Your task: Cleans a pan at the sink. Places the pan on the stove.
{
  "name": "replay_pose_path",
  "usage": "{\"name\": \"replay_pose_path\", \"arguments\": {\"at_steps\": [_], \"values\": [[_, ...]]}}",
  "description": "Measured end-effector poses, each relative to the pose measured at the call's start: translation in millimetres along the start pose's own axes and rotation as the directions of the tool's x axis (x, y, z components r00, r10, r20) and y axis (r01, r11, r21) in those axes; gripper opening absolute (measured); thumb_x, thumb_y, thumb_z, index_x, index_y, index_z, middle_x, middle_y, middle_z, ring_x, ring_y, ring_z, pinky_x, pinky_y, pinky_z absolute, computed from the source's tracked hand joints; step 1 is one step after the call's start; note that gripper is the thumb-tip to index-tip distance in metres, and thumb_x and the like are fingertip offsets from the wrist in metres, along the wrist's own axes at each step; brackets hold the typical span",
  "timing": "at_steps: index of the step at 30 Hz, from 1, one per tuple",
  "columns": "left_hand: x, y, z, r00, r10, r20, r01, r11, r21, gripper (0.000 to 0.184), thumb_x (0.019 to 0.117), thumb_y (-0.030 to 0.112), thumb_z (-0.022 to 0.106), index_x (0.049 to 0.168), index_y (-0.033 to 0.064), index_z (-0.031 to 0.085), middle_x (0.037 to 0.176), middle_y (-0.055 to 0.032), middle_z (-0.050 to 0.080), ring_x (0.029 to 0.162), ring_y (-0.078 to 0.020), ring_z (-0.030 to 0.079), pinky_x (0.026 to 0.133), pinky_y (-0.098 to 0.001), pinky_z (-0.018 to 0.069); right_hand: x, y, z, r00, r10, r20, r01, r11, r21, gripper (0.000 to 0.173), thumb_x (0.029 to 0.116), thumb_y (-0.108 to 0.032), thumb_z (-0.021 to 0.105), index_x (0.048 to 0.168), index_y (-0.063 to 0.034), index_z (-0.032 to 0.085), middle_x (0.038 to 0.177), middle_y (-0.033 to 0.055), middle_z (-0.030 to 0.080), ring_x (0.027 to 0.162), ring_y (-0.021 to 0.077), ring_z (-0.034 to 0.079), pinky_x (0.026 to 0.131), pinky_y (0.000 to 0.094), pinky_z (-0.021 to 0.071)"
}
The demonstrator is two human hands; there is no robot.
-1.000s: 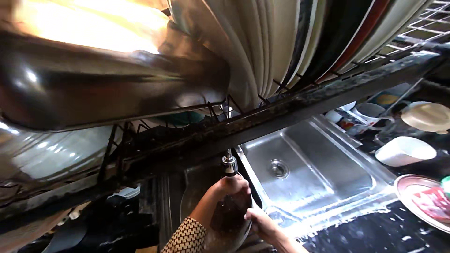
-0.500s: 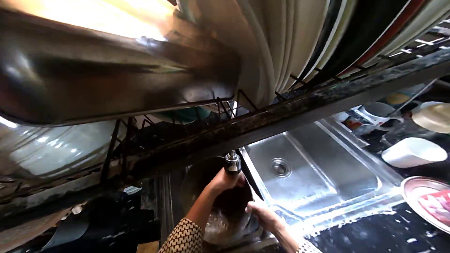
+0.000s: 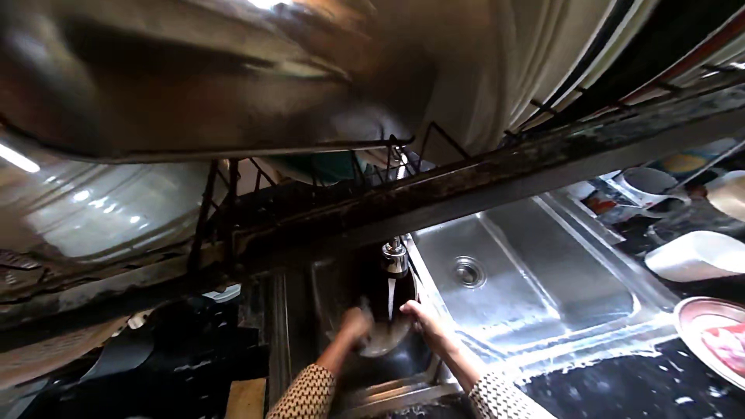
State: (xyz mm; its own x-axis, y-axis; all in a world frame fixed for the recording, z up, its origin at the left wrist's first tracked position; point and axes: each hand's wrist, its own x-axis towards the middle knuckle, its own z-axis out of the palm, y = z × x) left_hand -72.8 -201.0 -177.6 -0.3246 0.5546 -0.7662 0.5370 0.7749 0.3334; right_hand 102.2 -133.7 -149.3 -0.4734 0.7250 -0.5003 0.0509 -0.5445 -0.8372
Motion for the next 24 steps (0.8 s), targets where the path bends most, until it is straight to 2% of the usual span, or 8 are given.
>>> {"name": "replay_pose_path", "arguments": {"at_steps": [3,6,8,11,16,20,22,24], "values": [[-24,40,11,0.962,0.218,0.165,-0.127,0.891,-0.437,0.026,0.1078,0.022,0.045,0.097,0.0038,0.06,0.068,-0.0024,0.055,0.055,-0.0111,0.053,0.052,-0.0289,0.0472,13,20,6,0.994,-0.101,0.047,0.102,0.995,-0.018,0.094,0.0914,-0.022,0.065,0.166,-0.016,0.008,0.159,0.0195,0.038,0.126,0.0242,0.057,0.097,0.0418,0.053],[-23,74,-31,0.925,0.348,-0.154,-0.364,0.691,-0.624,0.025,0.1061,0.011,0.048,0.12,-0.0047,0.061,0.1,-0.0125,0.066,0.088,-0.0165,0.063,0.081,-0.0356,0.0547,0,21,15,0.991,-0.106,0.077,0.113,0.99,-0.089,0.091,0.0962,-0.035,0.063,0.165,-0.0099,0.009,0.163,0.0194,0.032,0.142,0.026,0.045,0.112,0.046,0.0439],[15,68,-63,0.874,0.3,-0.383,-0.456,0.78,-0.429,0.035,0.1086,0.016,0.046,0.131,-0.0078,0.059,0.126,-0.0249,0.065,0.116,-0.03,0.064,0.102,-0.0453,0.0513,-9,15,17,0.995,-0.065,0.08,0.075,0.988,-0.132,0.093,0.0954,-0.038,0.063,0.166,-0.0121,0.008,0.166,0.0192,0.027,0.145,0.0295,0.041,0.111,0.0518,0.0428],[51,19,-73,0.868,0.245,-0.432,-0.29,0.956,-0.04,0.045,0.1102,0.024,0.041,0.144,-0.0041,0.05,0.145,-0.0268,0.054,0.137,-0.0386,0.052,0.115,-0.0539,0.0402,-13,12,13,0.997,-0.036,0.069,0.046,0.987,-0.151,0.093,0.0949,-0.038,0.063,0.166,-0.0171,0.007,0.166,0.0182,0.027,0.142,0.0318,0.044,0.105,0.0551,0.0472],[18,-29,-11,0.991,-0.035,-0.132,0.06,0.98,0.19,0.042,0.0992,0.026,0.063,0.127,-0.0059,0.064,0.131,-0.0284,0.062,0.124,-0.0442,0.06,0.102,-0.0624,0.0475,1,2,17,0.993,-0.115,0.029,0.119,0.969,-0.217,0.095,0.0946,-0.032,0.067,0.166,-0.012,0.008,0.165,0.0212,0.027,0.149,0.0307,0.036,0.117,0.0501,0.0364],[-14,13,16,0.974,0.221,0.046,-0.177,0.874,-0.452,0.027,0.1074,0.02,0.047,0.113,-0.0025,0.061,0.09,-0.0117,0.061,0.077,-0.0187,0.059,0.072,-0.0375,0.0516,11,4,22,0.992,-0.12,0.036,0.125,0.947,-0.296,0.096,0.0945,-0.038,0.066,0.165,-0.0095,0.008,0.161,0.026,0.033,0.146,0.0356,0.04,0.116,0.0531,0.037],[-44,47,10,0.931,0.334,-0.149,-0.339,0.634,-0.695,0.03,0.1094,0.013,0.037,0.122,-0.0034,0.059,0.102,-0.0114,0.064,0.09,-0.0152,0.061,0.083,-0.0354,0.0524,12,2,22,0.992,-0.125,0.027,0.128,0.956,-0.264,0.091,0.097,-0.037,0.063,0.165,-0.0081,0.009,0.16,0.0253,0.036,0.143,0.0337,0.043,0.115,0.0512,0.0391],[-73,62,10,0.883,0.381,-0.274,-0.466,0.644,-0.607,0.037,0.109,0.009,0.038,0.137,-0.0109,0.052,0.131,-0.0262,0.06,0.122,-0.029,0.058,0.108,-0.0435,0.045,15,-4,19,0.992,-0.125,0.007,0.123,0.963,-0.238,0.081,0.1016,-0.032,0.057,0.164,-0.0078,0.011,0.157,0.0244,0.04,0.138,0.0323,0.049,0.11,0.0503,0.044]]}}
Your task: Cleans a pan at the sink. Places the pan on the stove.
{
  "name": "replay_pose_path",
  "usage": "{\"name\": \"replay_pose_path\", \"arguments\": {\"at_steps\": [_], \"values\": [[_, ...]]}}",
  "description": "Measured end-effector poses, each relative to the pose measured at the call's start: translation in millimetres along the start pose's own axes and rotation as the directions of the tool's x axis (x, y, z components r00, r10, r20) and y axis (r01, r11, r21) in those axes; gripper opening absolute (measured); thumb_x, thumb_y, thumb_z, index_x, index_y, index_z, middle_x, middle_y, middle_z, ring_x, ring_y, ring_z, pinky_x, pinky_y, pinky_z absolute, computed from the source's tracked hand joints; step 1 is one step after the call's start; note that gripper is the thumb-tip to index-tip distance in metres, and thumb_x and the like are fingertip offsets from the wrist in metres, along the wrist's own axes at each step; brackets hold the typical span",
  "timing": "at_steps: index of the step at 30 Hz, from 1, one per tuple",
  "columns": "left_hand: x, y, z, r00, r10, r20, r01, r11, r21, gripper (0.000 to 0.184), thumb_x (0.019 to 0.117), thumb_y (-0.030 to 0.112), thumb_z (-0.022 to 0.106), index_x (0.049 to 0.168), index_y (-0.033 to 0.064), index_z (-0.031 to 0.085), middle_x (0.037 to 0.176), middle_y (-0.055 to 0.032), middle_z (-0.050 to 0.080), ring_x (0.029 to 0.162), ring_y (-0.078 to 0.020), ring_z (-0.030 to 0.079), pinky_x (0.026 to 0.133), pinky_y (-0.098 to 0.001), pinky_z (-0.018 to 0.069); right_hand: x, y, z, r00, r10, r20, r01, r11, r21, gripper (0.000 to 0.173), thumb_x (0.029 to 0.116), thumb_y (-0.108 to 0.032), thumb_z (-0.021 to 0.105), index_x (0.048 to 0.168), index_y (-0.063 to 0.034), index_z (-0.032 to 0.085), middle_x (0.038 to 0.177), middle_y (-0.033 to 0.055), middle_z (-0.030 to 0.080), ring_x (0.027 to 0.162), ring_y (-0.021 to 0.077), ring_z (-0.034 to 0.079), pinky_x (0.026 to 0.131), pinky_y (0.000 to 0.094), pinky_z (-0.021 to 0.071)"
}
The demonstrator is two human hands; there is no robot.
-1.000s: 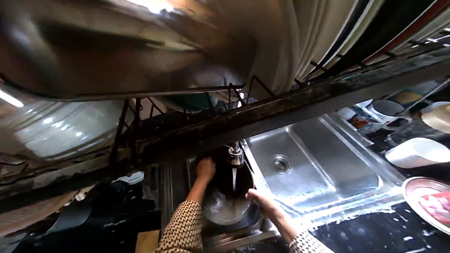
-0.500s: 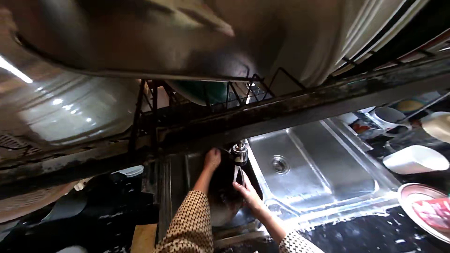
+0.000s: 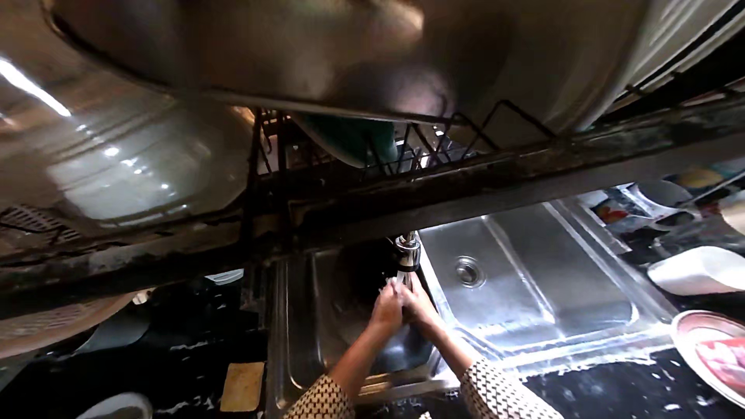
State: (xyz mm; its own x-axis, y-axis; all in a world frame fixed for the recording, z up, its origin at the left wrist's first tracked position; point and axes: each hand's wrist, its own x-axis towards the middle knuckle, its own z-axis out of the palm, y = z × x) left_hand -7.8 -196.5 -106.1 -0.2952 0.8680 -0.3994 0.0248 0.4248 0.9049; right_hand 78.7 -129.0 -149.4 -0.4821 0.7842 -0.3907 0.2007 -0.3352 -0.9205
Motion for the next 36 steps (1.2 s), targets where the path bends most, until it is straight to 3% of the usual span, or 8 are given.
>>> {"name": "replay_pose_path", "arguments": {"at_steps": [4,7,10,17,20,24,31,36], "values": [[-43,-33,11,0.99,0.126,0.068,-0.143,0.875,0.462,0.054,0.1041,0.016,0.052,0.152,-0.0066,0.04,0.145,-0.0284,0.054,0.135,-0.0387,0.055,0.115,-0.0513,0.0417,10,-23,-15,0.998,0.02,0.064,-0.014,0.995,-0.097,0.081,0.1018,-0.033,0.059,0.165,-0.0107,0.013,0.157,0.0233,0.041,0.136,0.0311,0.051,0.109,0.0486,0.0448],[-38,-52,8,0.982,0.179,-0.056,-0.126,0.852,0.508,0.033,0.1052,0.016,0.051,0.122,-0.0085,0.065,0.101,-0.0255,0.072,0.096,-0.0382,0.072,0.091,-0.0531,0.0556,17,-47,-11,0.991,0.071,0.117,-0.028,0.942,-0.333,0.09,0.0896,-0.057,0.071,0.157,-0.0114,0.034,0.127,0.0226,0.063,0.104,0.0329,0.065,0.085,0.0541,0.0536],[-15,-39,-5,0.933,0.259,-0.249,-0.212,0.956,0.201,0.027,0.1044,0.011,0.053,0.111,-0.0129,0.065,0.09,-0.0189,0.068,0.082,-0.0223,0.067,0.082,-0.0395,0.056,17,-71,-3,0.963,0.001,0.27,0.138,0.858,-0.495,0.074,0.0986,-0.053,0.061,0.157,-0.0122,0.041,0.147,0.0186,0.055,0.135,0.0326,0.054,0.113,0.0551,0.0403],[16,17,-62,0.918,-0.191,-0.348,-0.072,0.782,-0.619,0.024,0.1098,0.013,0.042,0.118,-0.0061,0.054,0.097,-0.0139,0.066,0.082,-0.0183,0.069,0.073,-0.0355,0.0602,-19,-7,7,0.921,-0.253,0.297,0.383,0.732,-0.564,0.097,0.0877,-0.057,0.071,0.164,-0.0149,0.027,0.169,0.0236,0.016,0.152,0.051,0.02,0.113,0.0744,0.0278],[19,35,-62,0.907,-0.304,-0.291,0.022,0.726,-0.688,0.024,0.1094,0.013,0.042,0.123,-0.0044,0.051,0.103,-0.0165,0.063,0.087,-0.0222,0.067,0.074,-0.0373,0.0592,-30,10,-4,0.983,-0.113,0.148,0.179,0.793,-0.583,0.105,0.0765,0.0,0.073,0.164,-0.0075,0.015,0.164,0.0287,0.024,0.145,0.0464,0.038,0.112,0.0577,0.0426],[23,53,-24,0.977,-0.157,-0.143,0.097,0.928,-0.359,0.03,0.11,0.013,0.041,0.127,-0.0071,0.054,0.105,-0.018,0.064,0.086,-0.0217,0.066,0.074,-0.0371,0.0583,-18,20,-16,0.998,0.004,0.057,0.017,0.937,-0.35,0.093,0.0833,0.008,0.061,0.163,-0.0029,0.013,0.16,0.0231,0.036,0.144,0.032,0.044,0.117,0.0478,0.039],[59,42,-17,0.99,-0.002,0.141,-0.017,0.991,0.135,0.026,0.1051,0.013,0.053,0.122,-0.004,0.062,0.102,-0.0125,0.07,0.088,-0.0164,0.068,0.084,-0.0342,0.0573,-35,17,-19,0.935,0.341,0.098,-0.355,0.895,0.27,0.062,0.0961,0.007,0.046,0.154,-0.0092,0.029,0.111,0.0184,0.062,0.083,0.0266,0.068,0.065,0.0455,0.0596],[48,59,-19,0.914,-0.048,0.402,-0.056,0.969,0.241,0.03,0.1082,0.018,0.044,0.11,-0.0015,0.066,0.09,-0.0046,0.07,0.076,-0.0087,0.067,0.073,-0.0274,0.0561,-32,20,-15,0.938,0.311,0.152,-0.345,0.88,0.326,0.054,0.089,0.012,0.049,0.14,-0.0063,0.043,0.104,0.0155,0.064,0.078,0.0244,0.067,0.059,0.0421,0.058]]}}
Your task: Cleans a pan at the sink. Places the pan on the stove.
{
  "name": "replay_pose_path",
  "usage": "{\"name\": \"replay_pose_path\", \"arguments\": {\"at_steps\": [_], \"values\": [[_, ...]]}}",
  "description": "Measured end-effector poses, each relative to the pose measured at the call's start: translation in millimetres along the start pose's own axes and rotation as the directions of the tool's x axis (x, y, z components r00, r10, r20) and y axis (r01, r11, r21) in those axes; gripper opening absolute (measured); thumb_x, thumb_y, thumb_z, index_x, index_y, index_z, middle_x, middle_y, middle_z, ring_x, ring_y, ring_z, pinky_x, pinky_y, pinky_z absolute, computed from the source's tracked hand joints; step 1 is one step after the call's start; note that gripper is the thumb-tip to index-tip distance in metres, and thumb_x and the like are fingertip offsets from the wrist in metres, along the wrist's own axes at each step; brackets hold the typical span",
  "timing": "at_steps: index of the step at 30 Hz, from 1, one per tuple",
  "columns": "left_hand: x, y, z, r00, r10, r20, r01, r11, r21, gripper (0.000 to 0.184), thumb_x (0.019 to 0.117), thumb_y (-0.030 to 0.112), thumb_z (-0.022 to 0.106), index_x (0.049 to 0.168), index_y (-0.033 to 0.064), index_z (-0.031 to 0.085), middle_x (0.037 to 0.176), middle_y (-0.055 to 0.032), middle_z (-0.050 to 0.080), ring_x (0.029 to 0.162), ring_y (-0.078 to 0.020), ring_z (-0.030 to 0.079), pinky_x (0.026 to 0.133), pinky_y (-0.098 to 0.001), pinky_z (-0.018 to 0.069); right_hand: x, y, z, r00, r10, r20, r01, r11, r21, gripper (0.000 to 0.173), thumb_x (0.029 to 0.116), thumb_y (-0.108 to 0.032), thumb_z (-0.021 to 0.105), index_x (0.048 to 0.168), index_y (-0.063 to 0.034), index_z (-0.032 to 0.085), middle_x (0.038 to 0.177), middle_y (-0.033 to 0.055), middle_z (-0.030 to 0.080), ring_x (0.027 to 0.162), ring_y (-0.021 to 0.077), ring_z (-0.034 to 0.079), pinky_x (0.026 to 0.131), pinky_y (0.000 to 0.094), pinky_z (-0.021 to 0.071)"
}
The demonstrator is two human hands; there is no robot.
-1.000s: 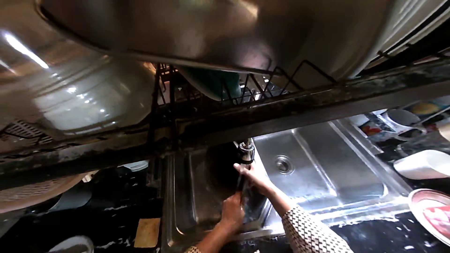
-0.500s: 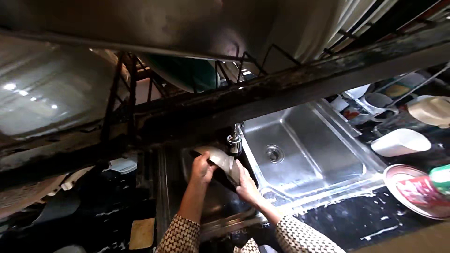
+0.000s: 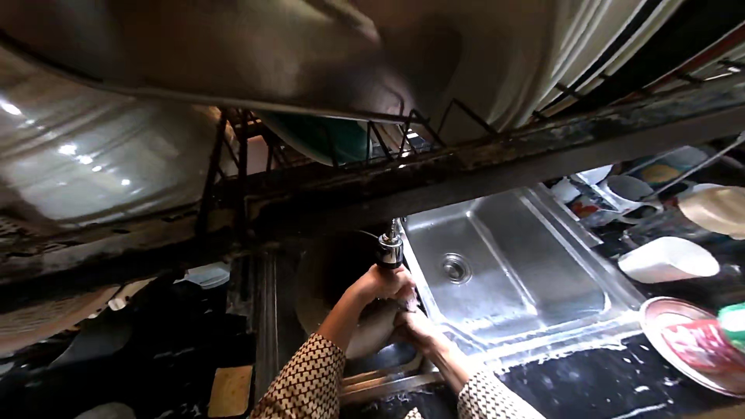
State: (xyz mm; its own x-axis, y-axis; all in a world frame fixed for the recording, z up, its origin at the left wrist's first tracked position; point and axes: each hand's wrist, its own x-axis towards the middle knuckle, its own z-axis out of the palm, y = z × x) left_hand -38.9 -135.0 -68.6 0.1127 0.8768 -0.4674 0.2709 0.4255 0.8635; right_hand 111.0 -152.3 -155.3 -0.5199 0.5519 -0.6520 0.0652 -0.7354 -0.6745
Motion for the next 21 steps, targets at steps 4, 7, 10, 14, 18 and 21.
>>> {"name": "replay_pose_path", "arguments": {"at_steps": [4,7,10,14,18,21], "values": [[1,-8,-15,0.987,0.017,-0.162,-0.02,1.0,-0.017,0.021,0.1038,0.017,0.055,0.114,0.0009,0.065,0.09,-0.0041,0.066,0.073,-0.0086,0.06,0.067,-0.0273,0.0509,-5,-7,1,0.998,-0.025,0.059,0.027,0.999,-0.025,0.073,0.0899,0.012,0.045,0.156,-0.0139,0.026,0.115,0.0118,0.063,0.08,0.0179,0.069,0.057,0.0357,0.0589],[0,-14,-31,0.961,0.068,-0.27,-0.063,0.998,0.028,0.021,0.1022,0.01,0.055,0.117,-0.0016,0.064,0.104,-0.011,0.067,0.092,-0.0142,0.065,0.085,-0.0335,0.0542,-6,-9,2,0.998,-0.047,0.052,0.051,0.997,-0.059,0.072,0.0901,0.011,0.045,0.155,-0.0145,0.027,0.115,0.0121,0.063,0.08,0.0184,0.069,0.056,0.0361,0.0581],[17,-61,-59,0.859,0.044,-0.51,0.122,0.95,0.288,0.036,0.1074,0.017,0.045,0.13,-0.0043,0.063,0.129,-0.0247,0.065,0.125,-0.034,0.061,0.11,-0.0507,0.0453,-8,-12,1,0.998,-0.059,0.037,0.063,0.991,-0.119,0.076,0.0946,0.01,0.045,0.161,-0.0173,0.02,0.13,0.0161,0.059,0.089,0.0219,0.069,0.06,0.0385,0.0585],[8,-139,-55,0.723,-0.144,-0.676,0.556,0.703,0.444,0.042,0.1079,0.025,0.043,0.141,0.0016,0.056,0.133,-0.0258,0.063,0.121,-0.0436,0.063,0.1,-0.0609,0.0504,-5,-18,2,0.997,-0.069,-0.031,0.064,0.989,-0.135,0.072,0.097,0.005,0.047,0.161,-0.0191,0.024,0.133,0.0187,0.057,0.095,0.0288,0.067,0.061,0.0456,0.0582],[-16,-152,2,0.745,-0.515,-0.424,0.654,0.688,0.313,0.044,0.1022,0.028,0.056,0.132,-0.0041,0.059,0.128,-0.0261,0.064,0.118,-0.0404,0.063,0.099,-0.0581,0.051,7,-14,9,0.997,-0.023,-0.079,0.014,0.994,-0.109,0.077,0.0961,0.006,0.049,0.162,-0.0237,0.022,0.135,0.0216,0.056,0.095,0.0368,0.068,0.059,0.0531,0.0581],[-5,-134,35,0.846,-0.515,-0.137,0.511,0.857,-0.063,0.03,0.1058,0.025,0.048,0.101,-0.0007,0.062,0.076,-0.0104,0.061,0.063,-0.0194,0.059,0.059,-0.0368,0.0512,9,-5,16,0.999,-0.01,-0.043,0.003,0.987,-0.163,0.08,0.0948,0.007,0.049,0.162,-0.0221,0.018,0.126,0.0211,0.059,0.089,0.0335,0.068,0.058,0.0501,0.0573]]}}
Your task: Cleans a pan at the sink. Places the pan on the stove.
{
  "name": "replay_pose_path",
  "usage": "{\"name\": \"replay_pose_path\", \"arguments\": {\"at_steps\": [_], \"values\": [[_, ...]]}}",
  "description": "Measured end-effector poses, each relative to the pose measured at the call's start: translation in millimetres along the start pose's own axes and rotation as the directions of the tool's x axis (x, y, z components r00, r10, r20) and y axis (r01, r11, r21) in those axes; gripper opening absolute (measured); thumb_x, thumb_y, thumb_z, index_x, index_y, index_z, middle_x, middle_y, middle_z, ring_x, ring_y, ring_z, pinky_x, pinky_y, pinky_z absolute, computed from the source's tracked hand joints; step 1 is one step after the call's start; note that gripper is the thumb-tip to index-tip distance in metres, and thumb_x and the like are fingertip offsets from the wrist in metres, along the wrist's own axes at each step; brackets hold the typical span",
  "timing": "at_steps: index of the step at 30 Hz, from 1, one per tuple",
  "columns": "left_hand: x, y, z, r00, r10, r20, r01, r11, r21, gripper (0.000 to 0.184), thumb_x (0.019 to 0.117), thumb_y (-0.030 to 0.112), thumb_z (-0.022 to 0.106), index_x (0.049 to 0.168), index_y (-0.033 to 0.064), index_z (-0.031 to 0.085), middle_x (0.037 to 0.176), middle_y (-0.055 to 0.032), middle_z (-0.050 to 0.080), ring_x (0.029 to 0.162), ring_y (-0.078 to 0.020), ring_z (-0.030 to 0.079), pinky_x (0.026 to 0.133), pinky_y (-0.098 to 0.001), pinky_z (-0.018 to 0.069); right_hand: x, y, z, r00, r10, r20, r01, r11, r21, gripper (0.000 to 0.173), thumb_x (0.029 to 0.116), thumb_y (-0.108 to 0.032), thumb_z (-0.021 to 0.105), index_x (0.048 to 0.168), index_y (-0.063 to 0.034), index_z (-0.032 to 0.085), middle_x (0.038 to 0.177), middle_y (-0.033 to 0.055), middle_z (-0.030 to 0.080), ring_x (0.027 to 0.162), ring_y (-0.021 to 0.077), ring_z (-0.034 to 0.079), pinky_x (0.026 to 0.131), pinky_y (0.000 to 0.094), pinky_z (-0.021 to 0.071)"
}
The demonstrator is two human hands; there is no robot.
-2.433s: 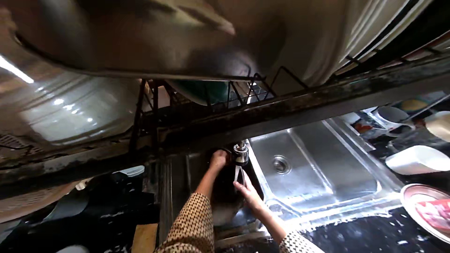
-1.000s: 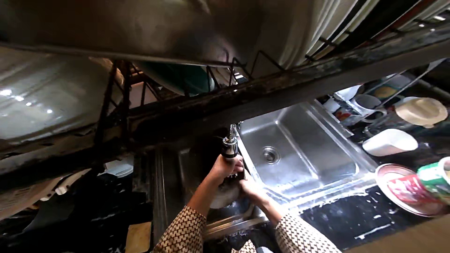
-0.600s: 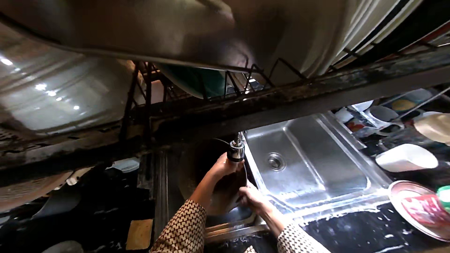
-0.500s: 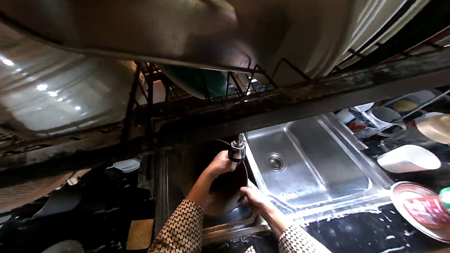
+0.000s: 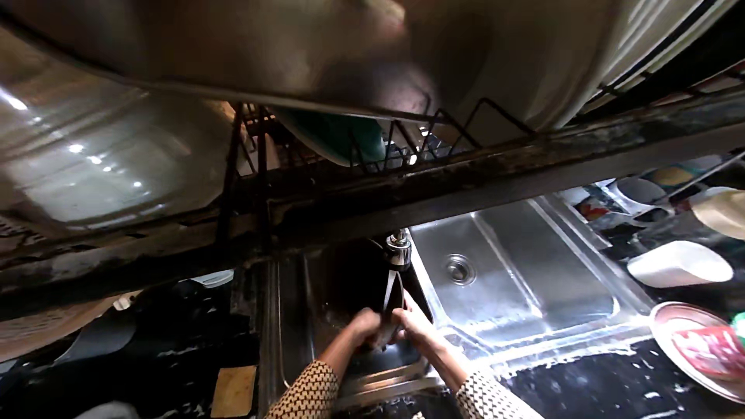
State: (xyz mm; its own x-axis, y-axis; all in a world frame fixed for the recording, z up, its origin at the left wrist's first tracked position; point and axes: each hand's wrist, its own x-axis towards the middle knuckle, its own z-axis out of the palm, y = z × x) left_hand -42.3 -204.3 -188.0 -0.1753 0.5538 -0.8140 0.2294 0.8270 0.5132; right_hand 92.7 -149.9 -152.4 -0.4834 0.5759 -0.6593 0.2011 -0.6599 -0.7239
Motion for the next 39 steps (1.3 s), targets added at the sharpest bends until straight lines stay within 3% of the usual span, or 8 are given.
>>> {"name": "replay_pose_path", "arguments": {"at_steps": [5,9,13,18,25,28,32,39], "values": [[-8,83,-43,0.936,0.25,-0.247,-0.343,0.798,-0.495,0.032,0.1091,0.015,0.04,0.129,-0.0049,0.054,0.106,-0.0176,0.064,0.088,-0.0228,0.064,0.078,-0.0402,0.0563,-18,2,12,0.995,0.097,0.032,-0.098,0.995,0.011,0.073,0.0958,0.006,0.044,0.159,-0.0187,0.017,0.123,0.0243,0.059,0.083,0.0374,0.068,0.056,0.0531,0.0572],[38,31,-87,0.832,0.172,-0.527,-0.122,0.984,0.128,0.044,0.1077,0.024,0.046,0.142,-0.0038,0.053,0.138,-0.0277,0.059,0.129,-0.0401,0.058,0.108,-0.0559,0.0458,-30,-9,11,0.992,0.123,0.008,-0.123,0.992,-0.004,0.073,0.0978,0.006,0.042,0.16,-0.0198,0.014,0.121,0.0236,0.059,0.078,0.0352,0.068,0.052,0.0495,0.0562],[14,-36,-51,0.924,-0.024,-0.382,0.171,0.919,0.355,0.042,0.102,0.027,0.055,0.128,-0.0051,0.063,0.13,-0.0277,0.063,0.122,-0.0427,0.061,0.101,-0.0606,0.0485,-21,-12,12,0.997,0.077,-0.029,-0.079,0.994,-0.077,0.081,0.0968,0.005,0.045,0.163,-0.0233,0.009,0.132,0.0227,0.054,0.081,0.0325,0.067,0.051,0.0465,0.055],[-18,5,0,0.991,0.098,0.09,-0.066,0.948,-0.31,0.029,0.1074,0.022,0.045,0.092,0.0028,0.061,0.062,-0.0001,0.056,0.048,-0.009,0.052,0.048,-0.0259,0.0461,-11,-6,13,1.0,0.019,0.003,-0.018,0.988,-0.152,0.083,0.0932,0.005,0.049,0.162,-0.0215,0.011,0.119,0.0222,0.06,0.076,0.0308,0.067,0.053,0.0464,0.0556],[-45,98,-30,0.93,0.312,-0.193,-0.352,0.908,-0.226,0.044,0.1118,0.032,0.038,0.137,-0.0012,0.051,0.115,-0.0216,0.063,0.096,-0.0284,0.064,0.081,-0.0453,0.0538,-29,-15,12,1.0,0.028,0.01,-0.026,0.989,-0.142,0.078,0.098,0.003,0.044,0.162,-0.0208,0.008,0.128,0.0214,0.055,0.083,0.0306,0.067,0.053,0.045,0.0559],[-65,103,-22,0.897,0.366,-0.247,-0.321,0.925,0.204,0.051,0.1063,0.033,0.052,0.139,-0.0062,0.049,0.124,-0.0251,0.065,0.119,-0.0351,0.064,0.104,-0.0521,0.0487,-25,-15,18,0.999,-0.024,0.022,0.03,0.937,-0.348,0.089,0.0977,-0.005,0.059,0.164,-0.0173,0.0,0.146,0.0256,0.044,0.101,0.0355,0.067,0.067,0.0509,0.0588],[-67,84,-43,0.885,0.325,-0.333,-0.329,0.943,0.046,0.042,0.1081,0.021,0.046,0.14,-0.0063,0.049,0.127,-0.0275,0.062,0.12,-0.0356,0.062,0.104,-0.0518,0.0477,-26,-14,21,0.98,-0.186,0.077,0.188,0.712,-0.676,0.095,0.0982,-0.046,0.063,0.164,-0.003,0.009,0.155,0.0284,0.039,0.139,0.0386,0.048,0.114,0.0522,0.0415],[-77,43,-63,0.756,0.612,-0.231,-0.605,0.789,0.111,0.03,0.1076,0.015,0.043,0.119,-0.0063,0.061,0.099,-0.0161,0.066,0.09,-0.02,0.064,0.086,-0.0388,0.0524,10,-13,46,0.49,-0.863,0.12,0.686,0.297,-0.665,0.058,0.1083,-0.038,0.035,0.148,0.0012,0.051,0.154,0.0251,0.046,0.146,0.0463,0.039,0.118,0.0747,0.0158]]}}
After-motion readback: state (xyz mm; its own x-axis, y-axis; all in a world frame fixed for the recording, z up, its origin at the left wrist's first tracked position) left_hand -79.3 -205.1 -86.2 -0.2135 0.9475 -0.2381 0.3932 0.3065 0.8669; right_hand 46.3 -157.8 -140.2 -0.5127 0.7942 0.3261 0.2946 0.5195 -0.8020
